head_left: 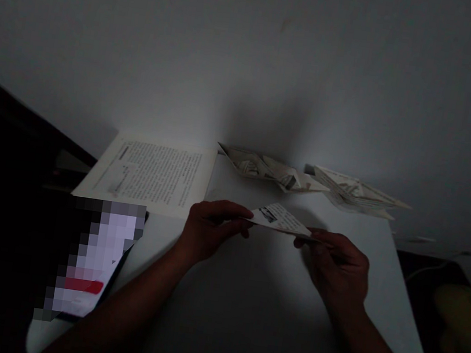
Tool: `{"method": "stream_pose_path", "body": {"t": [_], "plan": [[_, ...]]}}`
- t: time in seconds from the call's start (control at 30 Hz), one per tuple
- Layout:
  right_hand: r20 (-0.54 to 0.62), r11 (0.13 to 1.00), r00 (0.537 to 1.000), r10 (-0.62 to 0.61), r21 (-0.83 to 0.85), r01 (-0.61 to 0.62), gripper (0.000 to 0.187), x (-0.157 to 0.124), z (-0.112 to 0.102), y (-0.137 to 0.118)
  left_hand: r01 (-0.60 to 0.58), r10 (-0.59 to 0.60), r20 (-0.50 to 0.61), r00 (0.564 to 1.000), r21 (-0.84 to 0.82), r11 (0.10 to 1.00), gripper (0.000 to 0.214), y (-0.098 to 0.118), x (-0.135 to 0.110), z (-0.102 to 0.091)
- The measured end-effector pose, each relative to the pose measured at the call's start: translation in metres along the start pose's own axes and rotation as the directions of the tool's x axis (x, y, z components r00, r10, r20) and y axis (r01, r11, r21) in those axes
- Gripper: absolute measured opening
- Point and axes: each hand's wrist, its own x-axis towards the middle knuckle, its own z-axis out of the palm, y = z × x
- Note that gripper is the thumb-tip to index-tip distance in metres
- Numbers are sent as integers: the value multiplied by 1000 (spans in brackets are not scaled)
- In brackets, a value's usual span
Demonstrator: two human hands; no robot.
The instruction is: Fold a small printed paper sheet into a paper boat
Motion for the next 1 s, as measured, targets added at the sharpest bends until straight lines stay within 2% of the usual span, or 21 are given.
{"method": "stream_pose_path", "body": {"t": [0.27, 0.53, 0.7, 1.0], "plan": [[38, 1000, 999, -15, 1, 15, 11, 1, -2, 2, 5, -6, -5, 1000, -70, 998, 7, 2, 0, 2], [-23, 999, 1000, 3, -40, -4, 8, -1, 1, 4, -29, 32, -123, 992, 21, 999, 3, 4, -3, 13], [-55, 999, 998, 13, -40, -15, 9, -1, 4, 4, -23, 22, -197, 980, -5, 1000, 4, 2, -6, 20], [-82, 998, 995, 61, -2, -62, 9, -1, 1, 7, -11, -6, -201, 979, -83, 996, 6, 1, -6, 20]]}}
